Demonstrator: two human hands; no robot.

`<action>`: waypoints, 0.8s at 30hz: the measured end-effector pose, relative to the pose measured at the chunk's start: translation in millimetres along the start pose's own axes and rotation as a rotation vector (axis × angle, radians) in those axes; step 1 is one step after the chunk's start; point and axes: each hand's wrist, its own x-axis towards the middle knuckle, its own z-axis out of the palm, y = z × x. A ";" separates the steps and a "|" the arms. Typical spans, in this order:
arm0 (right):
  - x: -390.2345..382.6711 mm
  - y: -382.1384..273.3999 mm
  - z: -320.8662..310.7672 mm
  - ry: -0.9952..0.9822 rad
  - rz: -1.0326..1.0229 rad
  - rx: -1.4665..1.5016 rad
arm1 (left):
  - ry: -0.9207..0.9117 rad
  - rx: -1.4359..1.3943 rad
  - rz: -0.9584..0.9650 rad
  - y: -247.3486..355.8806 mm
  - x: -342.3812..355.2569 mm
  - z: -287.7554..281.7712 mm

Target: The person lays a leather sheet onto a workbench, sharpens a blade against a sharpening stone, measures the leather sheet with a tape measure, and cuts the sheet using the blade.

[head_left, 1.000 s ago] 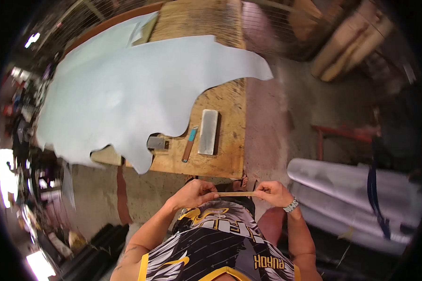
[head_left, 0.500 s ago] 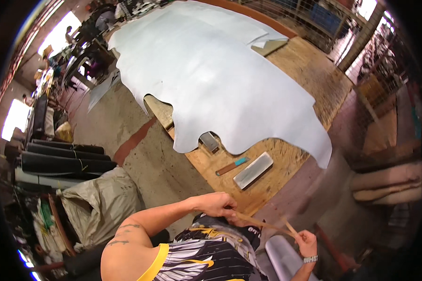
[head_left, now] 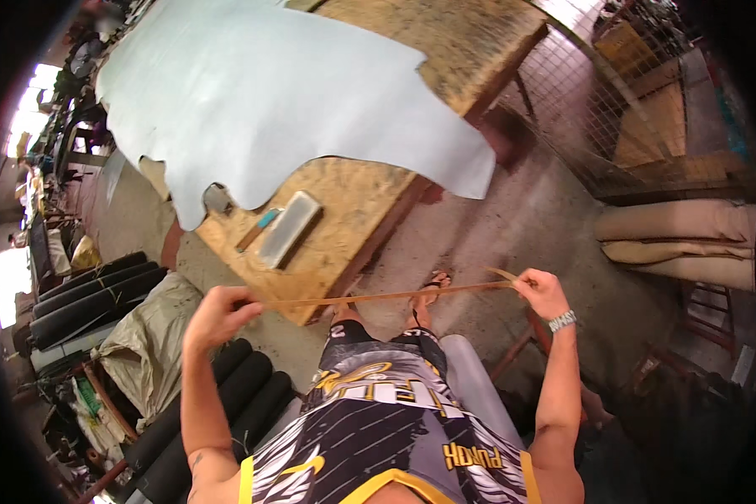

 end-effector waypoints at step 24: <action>123.6 -15.0 -66.9 -0.126 0.008 0.021 | 0.538 0.189 0.020 -81.8 177.8 -204.7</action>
